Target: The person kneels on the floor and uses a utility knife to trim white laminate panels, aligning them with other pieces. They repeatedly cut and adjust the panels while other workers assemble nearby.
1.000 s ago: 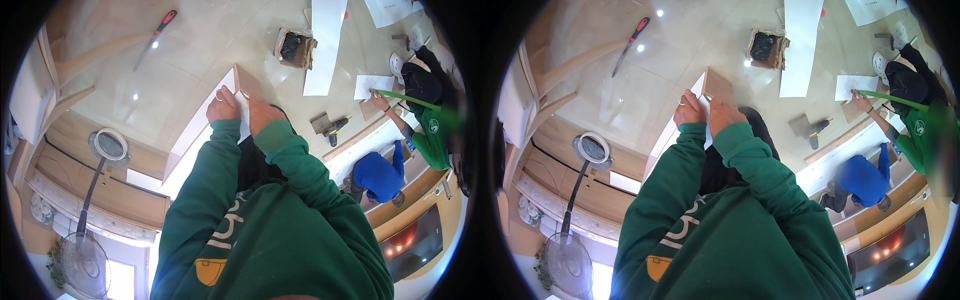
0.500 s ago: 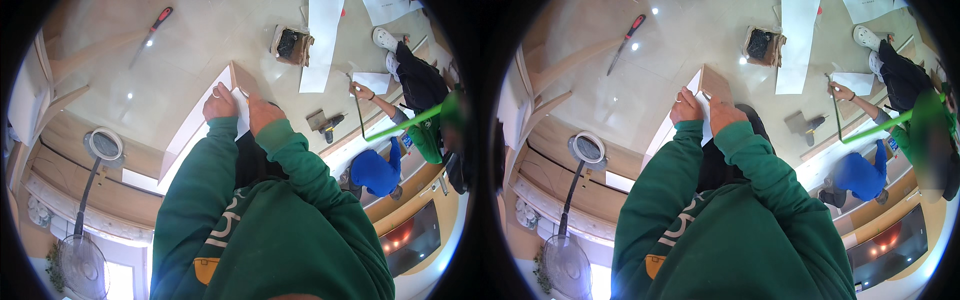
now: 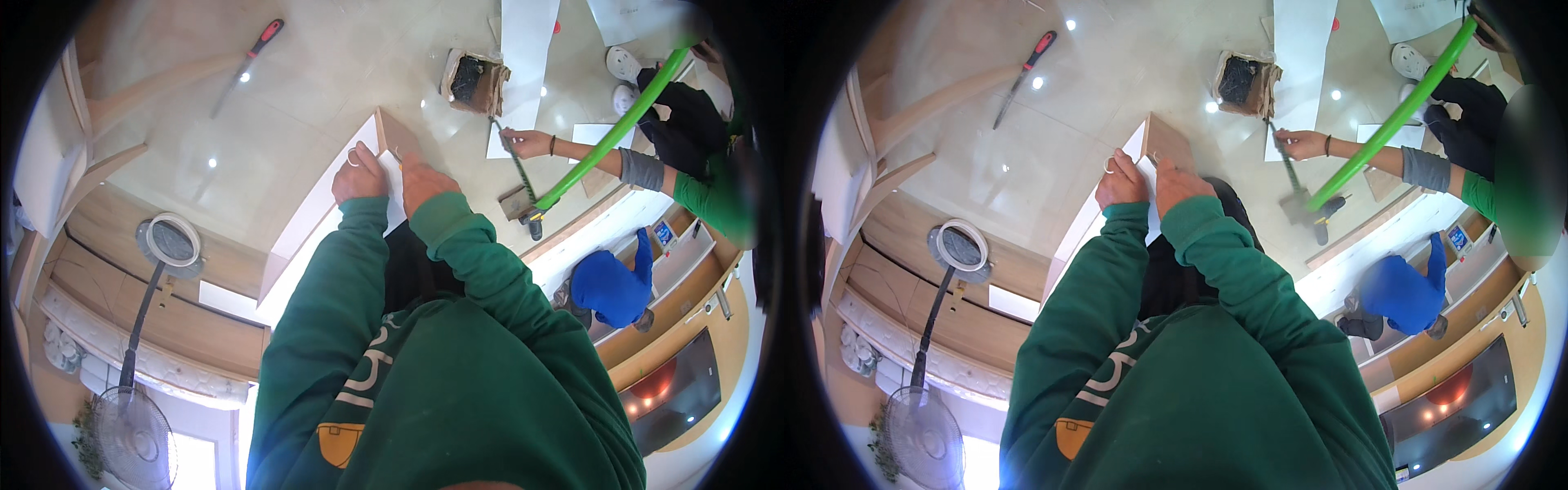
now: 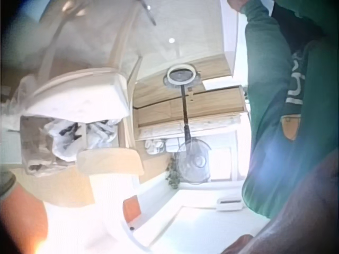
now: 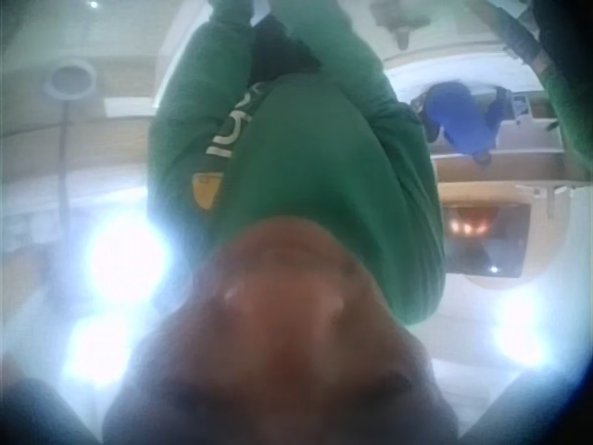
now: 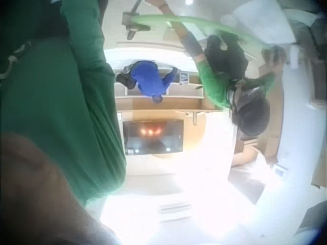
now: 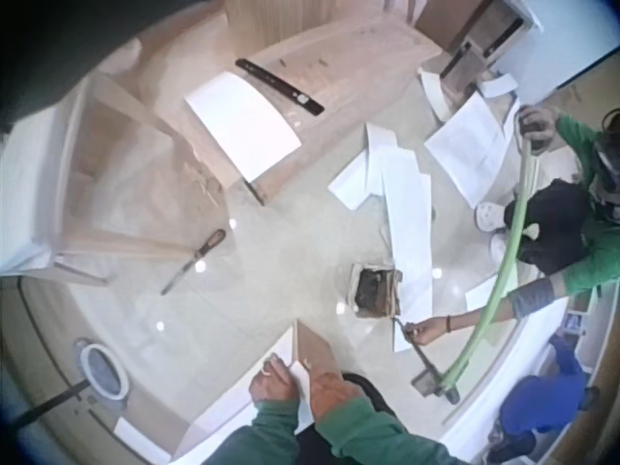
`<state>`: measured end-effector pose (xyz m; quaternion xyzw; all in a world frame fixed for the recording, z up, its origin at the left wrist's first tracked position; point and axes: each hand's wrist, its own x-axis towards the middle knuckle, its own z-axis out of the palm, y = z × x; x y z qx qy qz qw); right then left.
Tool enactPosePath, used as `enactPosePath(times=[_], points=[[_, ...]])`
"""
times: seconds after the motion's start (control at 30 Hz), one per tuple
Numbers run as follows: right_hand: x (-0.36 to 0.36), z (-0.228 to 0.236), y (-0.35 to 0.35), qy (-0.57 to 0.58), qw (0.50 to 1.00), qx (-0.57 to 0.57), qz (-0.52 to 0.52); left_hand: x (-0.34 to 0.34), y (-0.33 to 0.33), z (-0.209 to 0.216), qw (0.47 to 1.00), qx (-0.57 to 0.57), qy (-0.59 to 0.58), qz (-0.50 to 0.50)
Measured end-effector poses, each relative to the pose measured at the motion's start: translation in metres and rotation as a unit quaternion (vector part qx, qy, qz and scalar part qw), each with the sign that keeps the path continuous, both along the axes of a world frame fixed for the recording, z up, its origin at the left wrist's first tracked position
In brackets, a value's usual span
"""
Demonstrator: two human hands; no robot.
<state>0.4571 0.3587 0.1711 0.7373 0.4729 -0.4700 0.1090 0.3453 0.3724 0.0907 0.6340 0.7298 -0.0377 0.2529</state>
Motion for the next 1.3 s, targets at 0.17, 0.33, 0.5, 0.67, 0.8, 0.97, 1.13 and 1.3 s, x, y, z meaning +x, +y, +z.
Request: enactPosePath(times=[0.17,0.33,0.5,0.67,0.8,0.97,1.13,1.3], points=[[0.001,0.005,-0.012,-0.006,1.000,0.006,0.005,-0.001,-0.001,0.002,1.000,0.005,0.003,-0.001],[-0.001,-0.009,-0.015,-0.027,0.996,0.075,0.026,0.001,0.000,0.002,1.000,0.005,-0.001,-0.003],[0.004,-0.008,-0.023,-0.036,0.996,0.077,0.036,-0.002,-0.002,-0.005,0.999,-0.030,0.035,-0.011],[0.008,-0.010,-0.025,-0.010,0.997,0.067,0.035,0.001,0.002,0.003,1.000,-0.012,0.006,-0.005],[0.005,-0.006,-0.025,-0.023,0.998,0.059,0.017,-0.001,-0.004,0.004,0.999,-0.031,0.011,-0.003],[0.010,0.000,-0.029,-0.020,0.999,0.033,0.019,0.002,0.001,-0.001,1.000,-0.008,0.011,-0.001],[0.016,-0.011,-0.031,0.008,0.999,0.035,0.010,0.002,0.002,0.005,1.000,-0.020,0.016,0.003],[0.018,-0.002,-0.056,-0.013,0.999,0.039,0.022,-0.001,-0.003,-0.001,1.000,-0.003,0.004,0.006]])
